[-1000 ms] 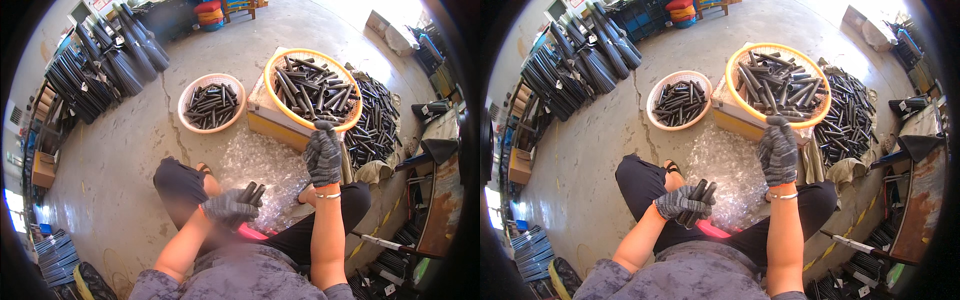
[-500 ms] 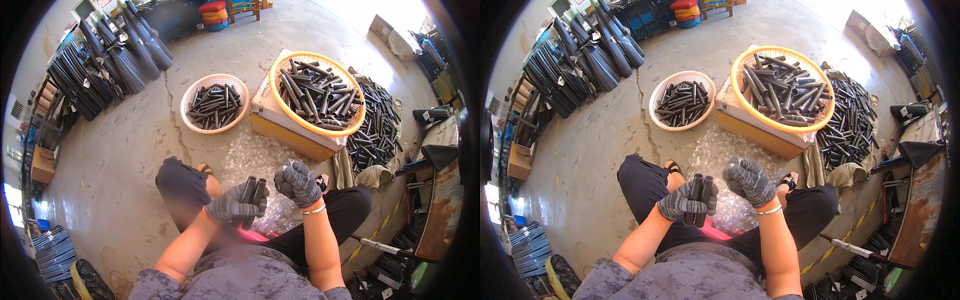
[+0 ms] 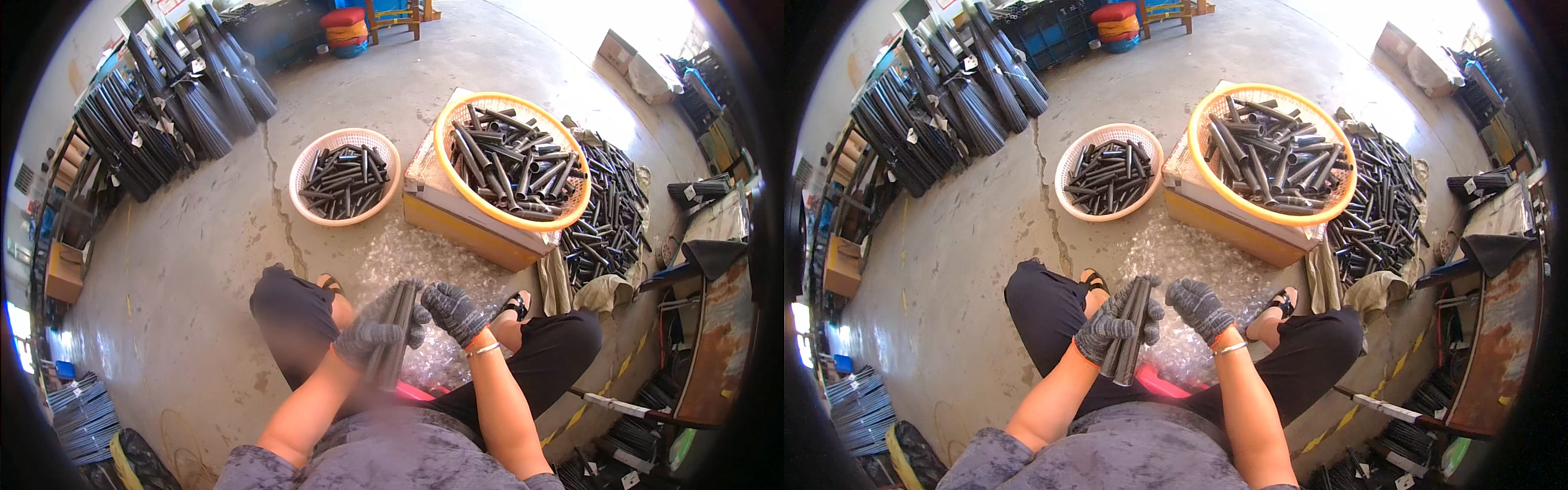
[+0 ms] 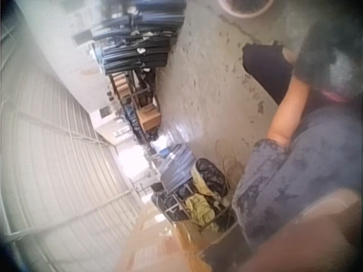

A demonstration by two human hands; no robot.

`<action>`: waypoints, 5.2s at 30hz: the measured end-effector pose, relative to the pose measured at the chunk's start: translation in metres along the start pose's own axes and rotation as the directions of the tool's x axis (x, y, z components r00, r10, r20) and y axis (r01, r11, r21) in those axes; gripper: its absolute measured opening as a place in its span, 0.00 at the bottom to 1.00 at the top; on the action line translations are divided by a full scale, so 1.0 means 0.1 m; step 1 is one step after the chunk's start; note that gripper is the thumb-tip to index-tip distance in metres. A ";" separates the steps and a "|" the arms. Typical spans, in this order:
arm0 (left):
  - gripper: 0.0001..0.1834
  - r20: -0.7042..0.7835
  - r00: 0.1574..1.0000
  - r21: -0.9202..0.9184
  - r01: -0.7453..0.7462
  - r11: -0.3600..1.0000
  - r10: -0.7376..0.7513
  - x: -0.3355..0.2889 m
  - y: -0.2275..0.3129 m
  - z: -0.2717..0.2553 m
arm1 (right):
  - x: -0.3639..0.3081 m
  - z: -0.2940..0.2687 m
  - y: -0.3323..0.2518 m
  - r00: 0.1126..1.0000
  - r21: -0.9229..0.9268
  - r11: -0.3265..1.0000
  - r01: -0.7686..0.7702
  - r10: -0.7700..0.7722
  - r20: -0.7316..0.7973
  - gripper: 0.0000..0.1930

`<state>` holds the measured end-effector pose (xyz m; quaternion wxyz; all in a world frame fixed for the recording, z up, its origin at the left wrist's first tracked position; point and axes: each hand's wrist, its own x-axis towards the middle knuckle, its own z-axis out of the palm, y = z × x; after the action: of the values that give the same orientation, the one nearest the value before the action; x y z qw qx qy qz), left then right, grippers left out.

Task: The person picks up metal tubes from a basket, bundles several together, and wraps them in bubble wrap.

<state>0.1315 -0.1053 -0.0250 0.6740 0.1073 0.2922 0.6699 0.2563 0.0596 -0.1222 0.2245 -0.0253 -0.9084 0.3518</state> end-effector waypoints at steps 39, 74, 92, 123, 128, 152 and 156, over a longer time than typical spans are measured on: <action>0.24 -0.166 0.986 -0.083 0.017 0.996 -0.031 -0.25 0.28 0.04 | -1.34 0.98 1.31 0.075 -0.078 0.079 -0.994 0.996 0.051 0.17; 0.27 -0.226 0.974 0.004 -0.012 1.000 0.012 -0.17 0.30 0.04 | -0.01 0.32 -0.02 0.731 0.666 0.352 -0.657 0.511 0.452 0.14; 0.25 -0.185 0.971 0.215 -0.110 0.970 0.151 -0.07 0.09 -0.38 | 0.39 -0.01 -0.87 0.908 0.909 0.188 -0.371 0.280 0.313 0.22; 0.26 -0.194 0.977 -0.080 -0.102 0.992 0.085 -0.22 0.33 -0.07 | -1.49 1.20 1.45 -0.160 0.300 -0.165 -0.940 0.986 0.043 0.15; 0.25 -0.278 0.953 -0.011 -0.131 0.991 0.122 -0.30 0.35 -0.18 | -0.16 0.60 0.21 0.407 0.850 0.066 -0.522 0.896 0.180 0.27; 0.25 -0.257 0.966 -0.049 0.009 0.999 -0.021 -0.11 0.15 -0.04 | 0.12 0.12 -0.43 0.854 0.973 0.123 -0.194 0.510 0.106 0.26; 0.25 -0.159 0.987 -0.233 -0.024 0.972 -0.014 -0.09 0.14 -0.01 | 0.16 0.24 -0.52 0.759 0.724 0.251 -0.643 0.333 0.559 0.13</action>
<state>0.1198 -0.1135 -0.0164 0.6547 -0.0259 0.2638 0.7079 0.2380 0.0085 -0.0978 -0.0565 -0.1353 -0.5462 0.8247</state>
